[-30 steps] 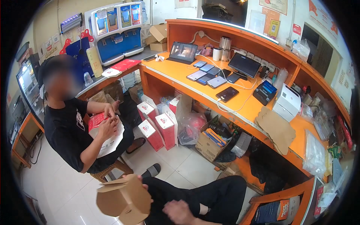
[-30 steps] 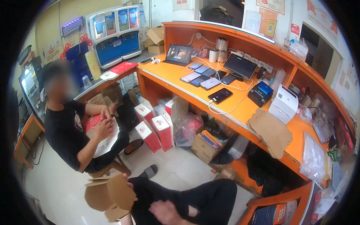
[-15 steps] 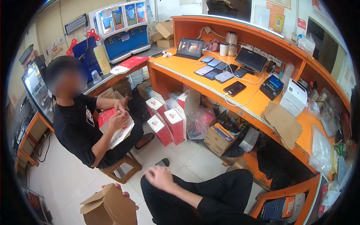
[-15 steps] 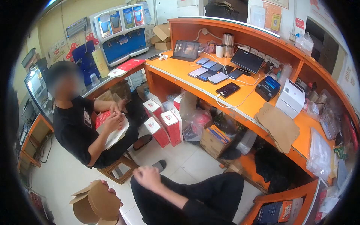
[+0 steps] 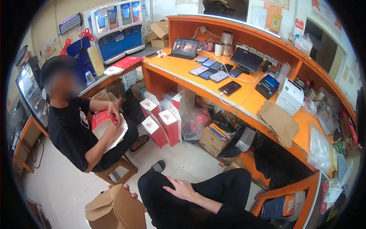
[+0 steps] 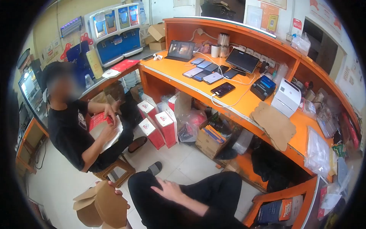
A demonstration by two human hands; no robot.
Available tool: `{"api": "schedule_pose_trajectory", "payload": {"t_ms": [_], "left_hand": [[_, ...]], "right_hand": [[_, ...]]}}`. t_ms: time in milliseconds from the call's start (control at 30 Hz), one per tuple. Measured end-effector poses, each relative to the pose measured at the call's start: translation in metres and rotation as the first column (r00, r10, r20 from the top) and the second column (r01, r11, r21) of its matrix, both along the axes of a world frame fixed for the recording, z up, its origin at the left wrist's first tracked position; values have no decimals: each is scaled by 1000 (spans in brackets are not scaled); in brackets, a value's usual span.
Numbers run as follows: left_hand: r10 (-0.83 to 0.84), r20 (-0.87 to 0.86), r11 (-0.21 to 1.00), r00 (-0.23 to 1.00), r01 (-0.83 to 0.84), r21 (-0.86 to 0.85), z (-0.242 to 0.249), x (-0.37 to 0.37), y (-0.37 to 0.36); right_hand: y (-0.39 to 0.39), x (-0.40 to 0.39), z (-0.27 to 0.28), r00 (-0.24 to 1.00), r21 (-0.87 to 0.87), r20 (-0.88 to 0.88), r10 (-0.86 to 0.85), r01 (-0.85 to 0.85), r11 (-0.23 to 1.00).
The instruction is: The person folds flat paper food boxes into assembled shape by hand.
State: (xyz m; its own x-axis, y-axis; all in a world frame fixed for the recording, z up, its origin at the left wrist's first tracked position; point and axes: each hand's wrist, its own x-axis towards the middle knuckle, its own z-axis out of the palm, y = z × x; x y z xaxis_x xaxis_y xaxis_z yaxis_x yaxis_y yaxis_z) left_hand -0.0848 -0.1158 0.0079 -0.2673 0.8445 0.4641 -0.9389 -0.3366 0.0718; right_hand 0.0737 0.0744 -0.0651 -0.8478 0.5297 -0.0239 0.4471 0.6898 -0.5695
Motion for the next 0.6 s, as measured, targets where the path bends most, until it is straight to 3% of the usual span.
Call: {"api": "schedule_pose_trajectory", "payload": {"t_ms": [100, 133, 200, 233, 267, 333, 433, 467, 500, 533, 567, 600], "left_hand": [[-102, 32, 994, 994, 103, -27, -6, -9, -1], [-117, 40, 993, 992, 118, -23, -7, -8, 2], [-127, 59, 992, 990, 128, -9, -6, -2, 10], [-123, 71, 992, 990, 124, -3, -6, 2, 15], [-121, 81, 993, 989, 121, 2, -3, 6, 20], [-114, 104, 993, 988, 114, 6, 1, 11, 26], [-110, 35, 994, 993, 111, -13, 4, 3, 22], [-61, 39, 998, 997, 62, -21, 7, 6, 15], [-16, 39, 999, 999, 17, -28, 11, 8, 9], [30, 39, 999, 999, -29, -37, 16, 11, 2], [52, 36, 998, 998, -50, -44, 19, 11, 0], [54, 38, 998, 998, -52, -43, 19, 11, 2]], "right_hand": [[19, 19, 9, 919, 17, 370, 134, -152, 988], [17, 21, 8, 986, 180, 139, 88, -113, 977], [5, 21, 17, 936, 443, -340, 92, 73, 894], [-8, 19, 22, 929, 401, -361, 86, 72, 913], [-19, 15, 24, 912, 345, -371, 177, -42, 938], [-46, 11, 13, 886, 424, -272, 376, -240, 873], [-16, 26, -2, 860, 485, -137, 492, -374, 790], [-3, 28, -9, 895, 402, -202, 398, -295, 867], [9, 34, 1, 942, 316, -165, 291, -229, 921], [21, 39, 3, 983, 118, -100, 153, -141, 983], [40, 44, -2, 977, -17, 193, 91, -90, 996], [59, 48, -8, 863, -97, 499, 78, -34, 995]]}}
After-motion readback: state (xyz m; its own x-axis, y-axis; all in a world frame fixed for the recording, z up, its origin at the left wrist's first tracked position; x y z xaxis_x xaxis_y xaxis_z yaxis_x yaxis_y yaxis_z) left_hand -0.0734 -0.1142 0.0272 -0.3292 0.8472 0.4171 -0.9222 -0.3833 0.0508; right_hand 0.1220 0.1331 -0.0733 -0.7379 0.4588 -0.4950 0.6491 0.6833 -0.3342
